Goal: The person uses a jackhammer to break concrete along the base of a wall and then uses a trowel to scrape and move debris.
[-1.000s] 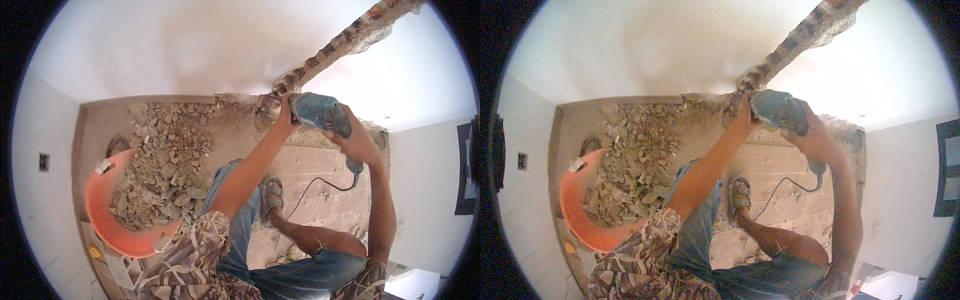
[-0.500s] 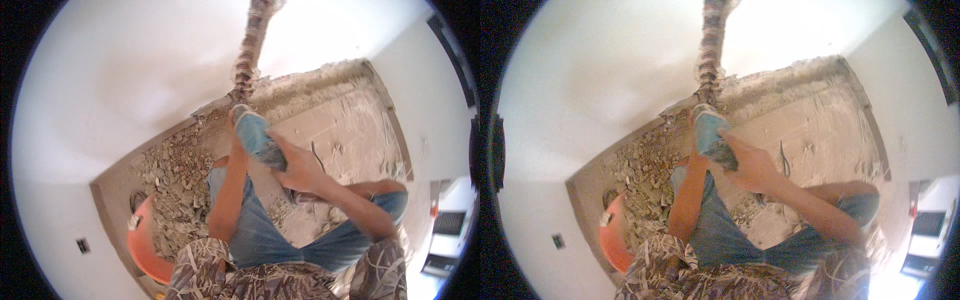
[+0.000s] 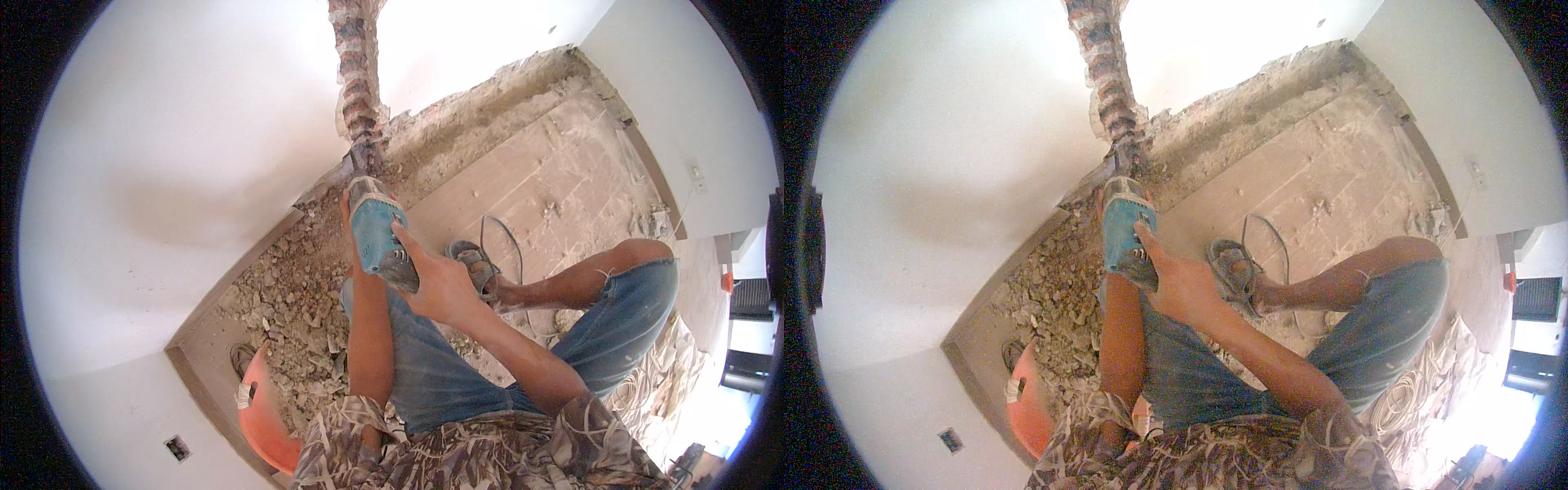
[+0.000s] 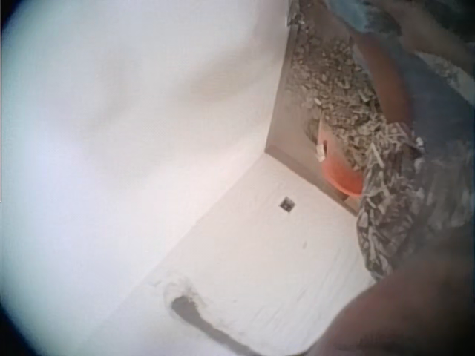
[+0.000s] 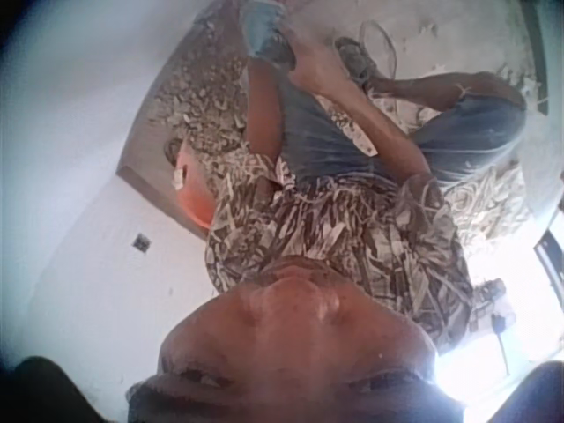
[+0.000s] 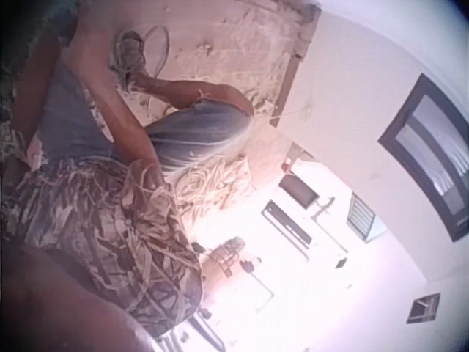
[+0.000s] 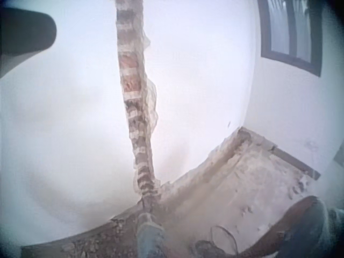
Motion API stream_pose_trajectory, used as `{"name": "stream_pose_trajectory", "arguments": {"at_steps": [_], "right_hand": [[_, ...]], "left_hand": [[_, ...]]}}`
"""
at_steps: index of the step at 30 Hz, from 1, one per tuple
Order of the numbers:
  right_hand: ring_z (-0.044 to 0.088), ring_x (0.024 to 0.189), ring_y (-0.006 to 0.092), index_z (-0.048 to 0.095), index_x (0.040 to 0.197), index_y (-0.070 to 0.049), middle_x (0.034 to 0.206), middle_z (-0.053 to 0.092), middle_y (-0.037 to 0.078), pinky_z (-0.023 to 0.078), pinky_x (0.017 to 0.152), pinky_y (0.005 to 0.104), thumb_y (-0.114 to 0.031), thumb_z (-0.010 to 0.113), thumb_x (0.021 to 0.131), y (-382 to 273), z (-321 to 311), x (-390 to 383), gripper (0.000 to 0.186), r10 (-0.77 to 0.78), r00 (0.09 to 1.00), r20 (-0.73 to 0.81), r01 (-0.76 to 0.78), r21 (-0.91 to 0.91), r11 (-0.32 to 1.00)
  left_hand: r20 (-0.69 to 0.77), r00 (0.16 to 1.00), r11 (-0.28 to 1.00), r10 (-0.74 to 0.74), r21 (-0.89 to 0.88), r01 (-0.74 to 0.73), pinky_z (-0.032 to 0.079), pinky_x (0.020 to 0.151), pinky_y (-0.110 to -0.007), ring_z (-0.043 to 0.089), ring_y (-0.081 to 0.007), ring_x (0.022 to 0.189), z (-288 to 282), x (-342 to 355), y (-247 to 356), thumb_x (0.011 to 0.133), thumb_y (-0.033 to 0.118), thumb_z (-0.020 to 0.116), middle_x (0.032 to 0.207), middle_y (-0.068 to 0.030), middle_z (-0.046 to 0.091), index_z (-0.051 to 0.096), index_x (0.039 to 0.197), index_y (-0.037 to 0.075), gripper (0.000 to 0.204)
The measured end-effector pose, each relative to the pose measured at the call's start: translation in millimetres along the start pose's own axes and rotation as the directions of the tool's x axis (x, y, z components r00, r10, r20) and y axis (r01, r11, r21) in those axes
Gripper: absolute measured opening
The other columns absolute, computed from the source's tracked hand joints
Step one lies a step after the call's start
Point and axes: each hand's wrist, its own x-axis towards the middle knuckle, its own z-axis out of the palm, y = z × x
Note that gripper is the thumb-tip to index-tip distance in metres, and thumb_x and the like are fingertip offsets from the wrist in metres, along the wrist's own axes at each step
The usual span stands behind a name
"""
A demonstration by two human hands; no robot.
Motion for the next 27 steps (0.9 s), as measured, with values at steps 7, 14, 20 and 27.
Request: {"name": "stream_pose_trajectory", "arguments": {"at_steps": [7,14,20,27], "right_hand": [[0.066,0.079,0.0442,0.02,0.155,-0.016,0.089,0.066,0.027,0.052,0.07,0.0502,-0.038,0.068,0.083,-23,-7,15,0.088,-0.048,0.999,0.013,0.049,-0.05,0.998],[0.065,0.084,0.0443,0.021,0.154,-0.015,0.095,0.067,0.025,0.052,0.074,0.0508,-0.036,0.068,0.084,-22,-28,19,0.087,-0.094,0.995,0.044,0.093,0.01,0.996],[0.062,0.102,0.0454,0.024,0.153,-0.015,0.11,0.064,0.026,0.051,0.085,0.0483,-0.024,0.071,0.08,18,-1,-30,0.088,-0.098,0.984,-0.15,0.127,0.198,0.972],[0.05,0.126,0.0418,0.03,0.15,-0.012,0.139,0.049,0.024,0.041,0.105,0.0449,-0.015,0.074,0.075,62,26,-49,0.087,0.087,0.986,-0.141,-0.007,0.491,0.871]], "left_hand": [[-0.099,0.995,0.999,0.008,-0.038,-0.012,0.059,0.075,-0.045,0.059,-0.0356,0.103,14,-3,15,0.086,0.06,0.061,0.119,-0.0197,0.056,0.051,0.122,0.005,0.066],[0.059,0.996,0.997,0.066,0.028,-0.068,0.059,0.073,-0.044,0.062,-0.035,0.093,17,3,20,0.087,0.061,0.058,0.104,-0.0185,0.061,0.054,0.115,0.003,0.064],[-0.026,0.997,0.988,-0.071,0.134,0.074,0.059,0.073,-0.041,0.065,-0.0295,0.086,28,-32,-13,0.09,0.057,0.056,0.099,-0.0143,0.064,0.058,0.112,0.006,0.056],[-0.03,0.999,0.884,0.038,0.468,-0.019,0.059,0.071,-0.038,0.067,-0.0216,0.08,-6,-15,-23,0.09,0.054,0.058,0.091,-0.0064,0.067,0.061,0.109,0.01,0.048]]}}
